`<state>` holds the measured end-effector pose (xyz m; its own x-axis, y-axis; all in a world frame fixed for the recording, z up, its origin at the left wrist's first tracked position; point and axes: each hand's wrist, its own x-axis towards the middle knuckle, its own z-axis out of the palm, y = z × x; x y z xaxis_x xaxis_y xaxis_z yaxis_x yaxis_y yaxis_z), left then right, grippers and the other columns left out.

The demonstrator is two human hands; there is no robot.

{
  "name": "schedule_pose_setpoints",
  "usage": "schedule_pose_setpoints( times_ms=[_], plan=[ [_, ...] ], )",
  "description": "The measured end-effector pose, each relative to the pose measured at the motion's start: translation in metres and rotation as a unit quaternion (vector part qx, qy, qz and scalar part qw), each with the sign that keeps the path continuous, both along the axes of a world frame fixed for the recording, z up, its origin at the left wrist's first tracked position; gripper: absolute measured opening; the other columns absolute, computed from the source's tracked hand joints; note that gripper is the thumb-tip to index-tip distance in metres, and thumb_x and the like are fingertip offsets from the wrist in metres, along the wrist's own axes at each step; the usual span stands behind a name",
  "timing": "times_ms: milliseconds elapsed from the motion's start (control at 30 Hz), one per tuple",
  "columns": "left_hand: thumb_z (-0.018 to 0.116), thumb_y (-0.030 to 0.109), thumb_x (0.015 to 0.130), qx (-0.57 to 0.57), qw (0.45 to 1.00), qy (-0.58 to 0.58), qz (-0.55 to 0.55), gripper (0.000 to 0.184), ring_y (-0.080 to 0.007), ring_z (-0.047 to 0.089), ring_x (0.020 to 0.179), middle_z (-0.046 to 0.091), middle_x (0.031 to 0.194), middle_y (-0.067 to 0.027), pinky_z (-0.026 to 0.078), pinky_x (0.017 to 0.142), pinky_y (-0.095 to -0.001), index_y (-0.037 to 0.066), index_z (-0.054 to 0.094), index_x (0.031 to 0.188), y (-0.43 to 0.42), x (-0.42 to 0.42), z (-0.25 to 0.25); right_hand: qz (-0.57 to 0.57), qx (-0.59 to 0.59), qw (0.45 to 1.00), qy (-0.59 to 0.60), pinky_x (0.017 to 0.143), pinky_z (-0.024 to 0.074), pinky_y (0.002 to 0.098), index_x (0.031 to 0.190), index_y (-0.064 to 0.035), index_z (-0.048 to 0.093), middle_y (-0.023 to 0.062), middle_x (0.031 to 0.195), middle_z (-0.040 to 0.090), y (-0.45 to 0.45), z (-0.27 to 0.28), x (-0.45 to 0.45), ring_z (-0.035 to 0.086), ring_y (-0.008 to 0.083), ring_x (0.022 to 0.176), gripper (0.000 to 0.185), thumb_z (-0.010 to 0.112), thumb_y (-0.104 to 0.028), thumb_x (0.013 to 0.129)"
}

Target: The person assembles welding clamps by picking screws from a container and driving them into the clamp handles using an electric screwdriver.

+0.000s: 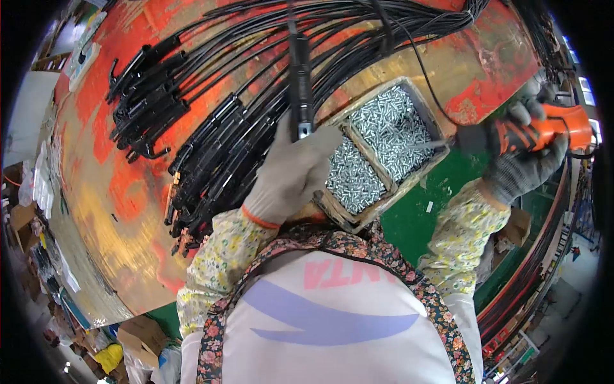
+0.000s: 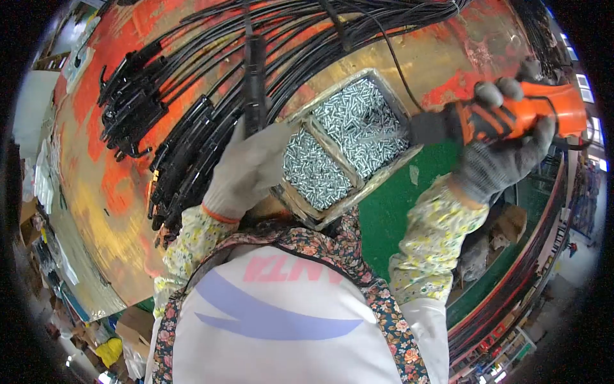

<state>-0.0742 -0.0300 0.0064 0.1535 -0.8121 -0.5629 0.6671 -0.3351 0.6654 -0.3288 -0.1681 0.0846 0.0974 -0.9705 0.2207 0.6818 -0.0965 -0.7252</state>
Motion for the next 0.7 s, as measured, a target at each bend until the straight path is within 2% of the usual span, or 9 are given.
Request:
schedule_pose_setpoints(
  times_ms=[33, 67, 133, 233, 333, 533, 700],
  plan=[
    [0.068, 0.014, 0.081, -0.002, 0.996, 0.010, -0.084, 0.051, -0.0049, 0.039, 0.042, 0.045, 0.059, 0.0028, 0.030, 0.036, -0.0216, 0.001, 0.036, 0.119, -0.005, 0.003, -0.013, 0.096, 0.003, 0.994, -0.057, 0.065, 0.0500, 0.0359, 0.139, -0.0043, 0.033, 0.0101, 0.096, 0.055, 0.008, -0.008, 0.000, 0.054, 0.0254, 0.081, 0.064, 0.058, -0.037, 0.090],
    [0.067, 0.014, 0.081, 0.002, 0.997, 0.017, -0.078, 0.054, -0.0049, 0.039, 0.042, 0.045, 0.058, 0.0028, 0.030, 0.036, -0.0218, 0.000, 0.034, 0.121, -0.005, 0.004, -0.015, 0.118, 0.009, 0.991, -0.058, 0.062, 0.0480, 0.0345, 0.139, -0.0060, 0.033, 0.0086, 0.095, 0.051, 0.019, -0.019, 0.006, 0.049, 0.0227, 0.082, 0.063, 0.056, -0.038, 0.091],
    [0.067, 0.013, 0.081, 0.009, 0.997, 0.027, -0.067, 0.059, -0.0051, 0.039, 0.041, 0.044, 0.056, 0.0030, 0.030, 0.036, -0.0220, -0.001, 0.030, 0.125, -0.006, 0.007, -0.011, 0.113, 0.029, 0.991, -0.070, 0.062, 0.0472, 0.0358, 0.135, -0.0097, 0.038, 0.0053, 0.087, 0.047, 0.042, -0.035, 0.028, 0.047, 0.0184, 0.075, 0.053, 0.056, -0.034, 0.091],
    [0.067, 0.010, 0.081, -0.012, 0.996, 0.050, -0.076, 0.065, -0.0058, 0.036, 0.038, 0.042, 0.054, 0.0029, 0.029, 0.035, -0.0224, 0.000, 0.027, 0.130, -0.004, 0.011, -0.014, 0.046, -0.010, 0.999, 0.015, 0.060, 0.0473, 0.0344, 0.139, -0.0120, 0.036, 0.0035, 0.081, 0.047, 0.060, -0.058, 0.040, 0.047, 0.0177, 0.072, 0.049, 0.053, -0.024, 0.095],
    [0.067, 0.008, 0.080, -0.011, 0.994, 0.070, -0.081, 0.068, -0.0060, 0.036, 0.038, 0.042, 0.054, 0.0031, 0.028, 0.034, -0.0226, 0.000, 0.025, 0.132, -0.005, 0.013, -0.013, 0.004, -0.055, 0.997, 0.054, 0.062, 0.0453, 0.0290, 0.139, -0.0053, 0.034, 0.0030, 0.075, 0.048, 0.069, -0.060, 0.050, 0.047, 0.0136, 0.067, 0.051, 0.055, -0.013, 0.093],
    [0.066, 0.006, 0.078, 0.011, 0.993, 0.077, -0.090, 0.078, -0.0059, 0.036, 0.038, 0.041, 0.055, 0.0036, 0.028, 0.034, -0.0230, 0.000, 0.018, 0.139, -0.006, 0.015, -0.011, -0.081, -0.076, 0.992, 0.062, 0.063, 0.0441, 0.0268, 0.137, -0.0011, 0.034, 0.0025, 0.071, 0.047, 0.072, -0.072, 0.055, 0.045, 0.0121, 0.065, 0.053, 0.056, -0.008, 0.090],
    [0.067, 0.008, 0.078, 0.038, 0.991, 0.070, -0.110, 0.086, -0.0058, 0.037, 0.041, 0.043, 0.060, 0.0031, 0.028, 0.035, -0.0231, 0.004, 0.013, 0.144, -0.006, 0.019, -0.003, -0.066, -0.101, 0.992, 0.025, 0.063, 0.0466, 0.0289, 0.140, -0.0099, 0.033, 0.0059, 0.078, 0.055, 0.071, -0.072, 0.062, 0.049, 0.0125, 0.066, 0.054, 0.055, -0.005, 0.091]
  ],
)
